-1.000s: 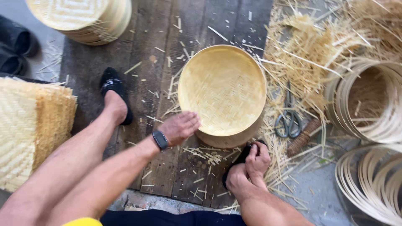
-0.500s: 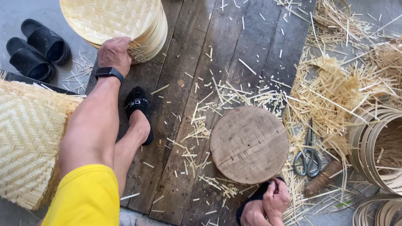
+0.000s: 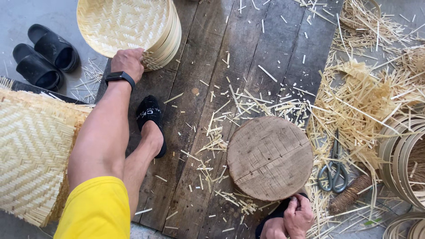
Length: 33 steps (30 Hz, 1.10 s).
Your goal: The person sits on the floor and repeatedly assembles round bamboo trays. They place a circular bamboo frame onto a square woven mat, press it down, flip it over, and trim the excess matting with shears. The finished trays are stacked nearby.
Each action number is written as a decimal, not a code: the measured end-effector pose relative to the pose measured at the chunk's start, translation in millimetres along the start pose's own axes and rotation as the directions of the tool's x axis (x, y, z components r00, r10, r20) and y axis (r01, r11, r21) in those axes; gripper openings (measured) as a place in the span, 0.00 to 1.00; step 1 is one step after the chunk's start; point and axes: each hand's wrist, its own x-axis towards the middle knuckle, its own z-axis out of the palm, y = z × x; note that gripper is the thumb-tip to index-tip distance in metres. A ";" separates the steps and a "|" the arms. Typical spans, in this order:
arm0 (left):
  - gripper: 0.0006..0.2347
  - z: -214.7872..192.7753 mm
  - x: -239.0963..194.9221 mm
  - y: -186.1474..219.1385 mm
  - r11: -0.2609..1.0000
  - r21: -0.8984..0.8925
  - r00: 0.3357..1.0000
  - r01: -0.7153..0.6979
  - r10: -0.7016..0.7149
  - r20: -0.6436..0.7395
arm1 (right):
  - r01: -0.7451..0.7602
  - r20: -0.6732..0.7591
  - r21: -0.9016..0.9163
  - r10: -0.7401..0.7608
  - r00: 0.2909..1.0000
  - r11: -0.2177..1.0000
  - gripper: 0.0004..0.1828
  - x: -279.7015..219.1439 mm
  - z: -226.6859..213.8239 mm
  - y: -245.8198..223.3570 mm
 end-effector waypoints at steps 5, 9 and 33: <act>0.21 -22.0 0.4 0.9 0.970 0.244 0.991 -0.002 -0.031 0.130 | -0.016 0.185 0.138 -0.010 0.983 0.990 0.21 25.9 -9.4 4.2; 0.31 -75.7 -59.6 -29.0 0.927 0.357 0.964 -0.116 0.020 0.263 | -0.483 0.603 0.298 0.230 0.764 0.823 0.30 53.3 -14.9 -12.0; 0.09 -102.9 -369.2 -75.5 0.893 0.348 0.937 0.286 -0.337 0.094 | -0.773 0.894 0.437 -0.125 0.431 0.460 0.24 30.3 3.9 -25.2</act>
